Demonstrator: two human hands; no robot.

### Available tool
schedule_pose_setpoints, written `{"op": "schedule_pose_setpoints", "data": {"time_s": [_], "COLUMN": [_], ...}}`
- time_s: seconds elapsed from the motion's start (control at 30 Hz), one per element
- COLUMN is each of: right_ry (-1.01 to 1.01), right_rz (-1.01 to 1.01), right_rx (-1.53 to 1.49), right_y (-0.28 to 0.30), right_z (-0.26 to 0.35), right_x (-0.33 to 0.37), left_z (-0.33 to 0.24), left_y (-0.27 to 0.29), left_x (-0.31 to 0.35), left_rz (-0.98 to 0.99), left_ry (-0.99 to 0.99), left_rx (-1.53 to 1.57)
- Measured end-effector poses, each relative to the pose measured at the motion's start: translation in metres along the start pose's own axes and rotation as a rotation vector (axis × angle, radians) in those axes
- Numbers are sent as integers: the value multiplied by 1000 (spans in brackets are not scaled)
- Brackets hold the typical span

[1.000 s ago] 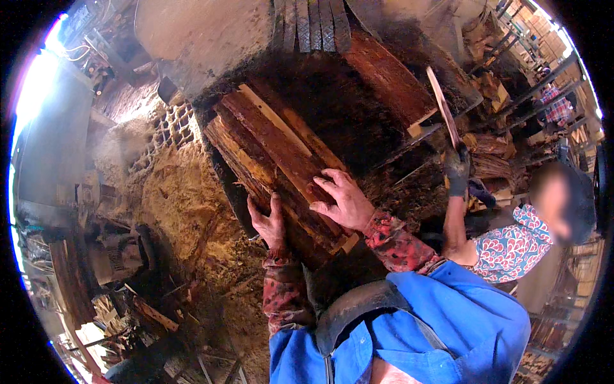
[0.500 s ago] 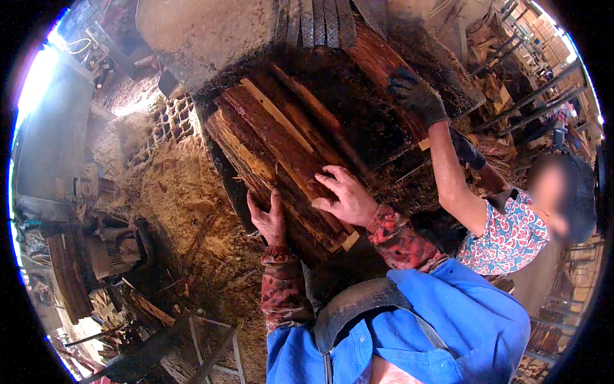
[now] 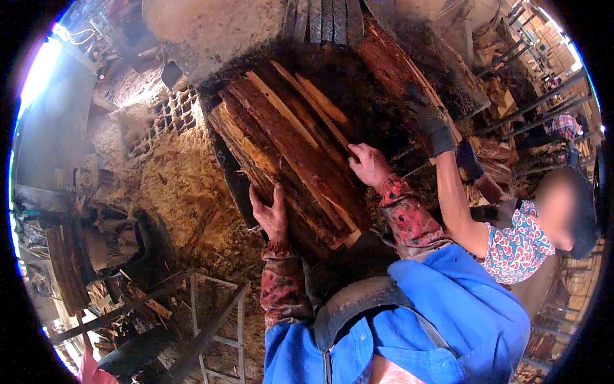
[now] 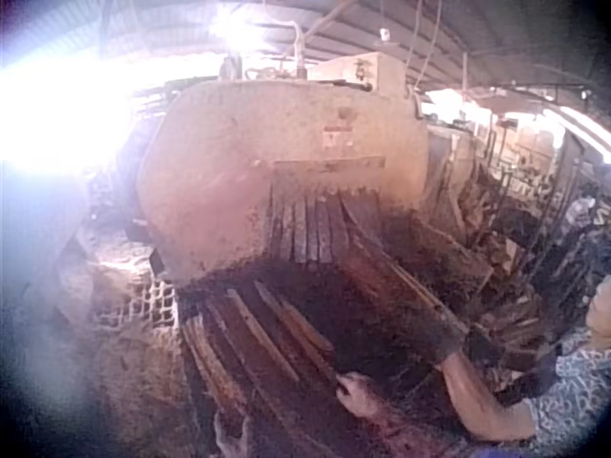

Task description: The person stacks split logs onto a metal rack in a wood processing facility. They pick up logs from a pile, arrange them on the rack, and occasionally move the rack to a new location to continue stacking.

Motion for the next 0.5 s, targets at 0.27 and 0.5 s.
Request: {"op": "schedule_pose_setpoints", "data": {"time_s": [0.27, 0.5], "right_ry": [68, 76], "right_rz": [-201, -131], "right_rx": [16, -454], "right_y": [39, 55], "right_z": [8, 35], "right_x": [1, 28], "left_z": [14, -4], "left_y": [0, -5], "left_x": [-3, -1], "left_rz": [-10, 7], "left_ry": [21, -5], "left_rx": [-12, -39]}}
Point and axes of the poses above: each hand's wrist, its own x-axis away from the middle knuckle, its own y-axis out of the back of the hand, z = x × y, the point moved 6 cm from there along -x, towards the middle knuckle, and after that the axes turned 13 degrees about z, right-handed, at the moved point
